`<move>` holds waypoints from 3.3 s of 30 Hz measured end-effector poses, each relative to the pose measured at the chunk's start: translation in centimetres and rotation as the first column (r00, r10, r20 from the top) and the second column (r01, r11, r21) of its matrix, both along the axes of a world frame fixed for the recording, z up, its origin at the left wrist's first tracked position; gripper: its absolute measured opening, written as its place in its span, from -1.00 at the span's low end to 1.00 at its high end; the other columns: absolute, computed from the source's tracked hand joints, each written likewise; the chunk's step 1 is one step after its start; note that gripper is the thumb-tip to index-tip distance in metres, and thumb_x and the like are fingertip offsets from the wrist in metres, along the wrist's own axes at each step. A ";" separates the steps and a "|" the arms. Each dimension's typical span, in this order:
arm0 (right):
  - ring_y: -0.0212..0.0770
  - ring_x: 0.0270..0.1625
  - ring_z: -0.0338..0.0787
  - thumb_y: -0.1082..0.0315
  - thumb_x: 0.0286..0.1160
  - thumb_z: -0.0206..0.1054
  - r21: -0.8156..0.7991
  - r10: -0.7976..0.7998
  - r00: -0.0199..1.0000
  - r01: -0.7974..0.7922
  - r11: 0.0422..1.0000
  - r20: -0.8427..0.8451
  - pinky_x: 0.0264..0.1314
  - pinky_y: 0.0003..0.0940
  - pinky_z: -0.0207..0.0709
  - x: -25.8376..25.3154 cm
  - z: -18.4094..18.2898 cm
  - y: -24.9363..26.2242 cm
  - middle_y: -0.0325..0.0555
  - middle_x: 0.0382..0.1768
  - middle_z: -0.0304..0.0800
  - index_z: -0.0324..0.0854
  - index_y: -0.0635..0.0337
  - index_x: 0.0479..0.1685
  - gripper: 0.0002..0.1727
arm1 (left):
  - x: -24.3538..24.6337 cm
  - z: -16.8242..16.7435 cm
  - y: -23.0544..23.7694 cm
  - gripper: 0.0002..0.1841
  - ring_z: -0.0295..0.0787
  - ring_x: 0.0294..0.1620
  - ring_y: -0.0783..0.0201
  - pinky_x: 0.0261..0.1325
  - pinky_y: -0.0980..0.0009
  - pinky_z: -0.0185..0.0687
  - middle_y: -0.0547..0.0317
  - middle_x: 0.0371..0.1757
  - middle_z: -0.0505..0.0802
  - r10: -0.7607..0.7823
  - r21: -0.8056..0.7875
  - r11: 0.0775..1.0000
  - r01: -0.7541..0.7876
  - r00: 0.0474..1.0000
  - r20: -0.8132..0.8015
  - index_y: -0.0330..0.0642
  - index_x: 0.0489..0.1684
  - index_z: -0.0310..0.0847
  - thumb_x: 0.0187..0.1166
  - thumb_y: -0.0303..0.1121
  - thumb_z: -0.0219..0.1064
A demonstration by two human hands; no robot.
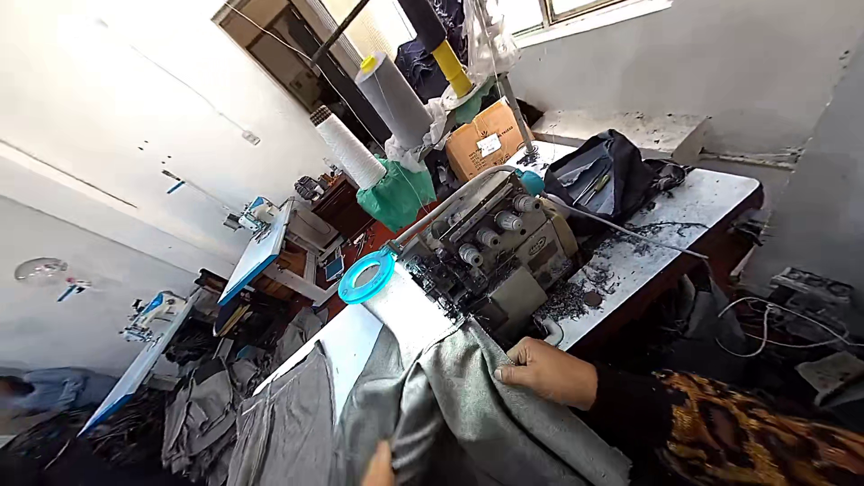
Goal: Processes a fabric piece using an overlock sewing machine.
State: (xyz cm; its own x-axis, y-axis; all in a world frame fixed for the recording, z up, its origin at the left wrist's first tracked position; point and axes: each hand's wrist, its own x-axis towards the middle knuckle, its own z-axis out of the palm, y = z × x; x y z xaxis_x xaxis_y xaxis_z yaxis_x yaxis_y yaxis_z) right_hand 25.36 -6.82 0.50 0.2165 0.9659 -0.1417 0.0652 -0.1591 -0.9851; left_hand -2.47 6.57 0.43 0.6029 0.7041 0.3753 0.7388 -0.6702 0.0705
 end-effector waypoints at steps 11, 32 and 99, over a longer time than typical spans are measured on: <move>-0.43 -0.55 0.58 0.27 0.72 0.19 0.094 -0.209 0.952 0.234 0.968 -0.222 -0.36 -0.38 0.48 -6.5 -0.8 -1.4 -0.27 -0.66 0.53 0.57 0.23 -0.56 -0.61 | 10.8 16.8 12.0 -0.41 0.57 0.48 -0.34 0.55 -0.27 0.31 -0.30 0.38 0.73 0.173 0.094 0.985 -0.145 0.822 -0.543 -0.27 0.46 0.59 0.31 -0.60 0.46; -0.53 -0.71 0.49 0.31 0.77 0.06 0.173 -0.283 0.950 0.304 0.937 -0.134 -0.52 -0.54 0.39 -4.1 -1.0 2.6 -0.42 -0.79 0.46 0.41 0.05 -0.65 -0.57 | 10.3 19.8 19.6 -0.46 0.61 0.34 -0.53 0.41 -0.45 0.35 -0.52 0.25 0.73 0.275 0.244 0.951 -0.191 0.883 -0.380 -0.38 0.32 0.63 0.28 -0.55 0.59; -0.33 -0.37 0.76 0.43 0.16 0.58 0.005 0.251 0.893 -0.272 0.962 0.373 -0.26 -0.34 0.65 -2.2 -3.5 -8.2 -0.20 -0.41 0.78 0.71 0.17 -0.11 -0.72 | 0.0 3.3 -0.4 -0.66 0.76 0.26 -0.19 0.52 -0.30 0.31 -0.14 0.06 0.90 -0.208 -0.368 0.925 0.096 0.937 -0.279 -0.23 0.07 0.84 0.28 -0.61 0.48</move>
State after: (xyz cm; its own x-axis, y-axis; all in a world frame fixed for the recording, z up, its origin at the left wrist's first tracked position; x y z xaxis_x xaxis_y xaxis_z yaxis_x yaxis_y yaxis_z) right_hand 23.16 -15.01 -3.04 -0.0187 0.9988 -0.0460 0.4538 -0.0326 -0.8905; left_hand -2.42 6.18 3.78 0.7583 0.6451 -0.0943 0.6519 -0.7512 0.1031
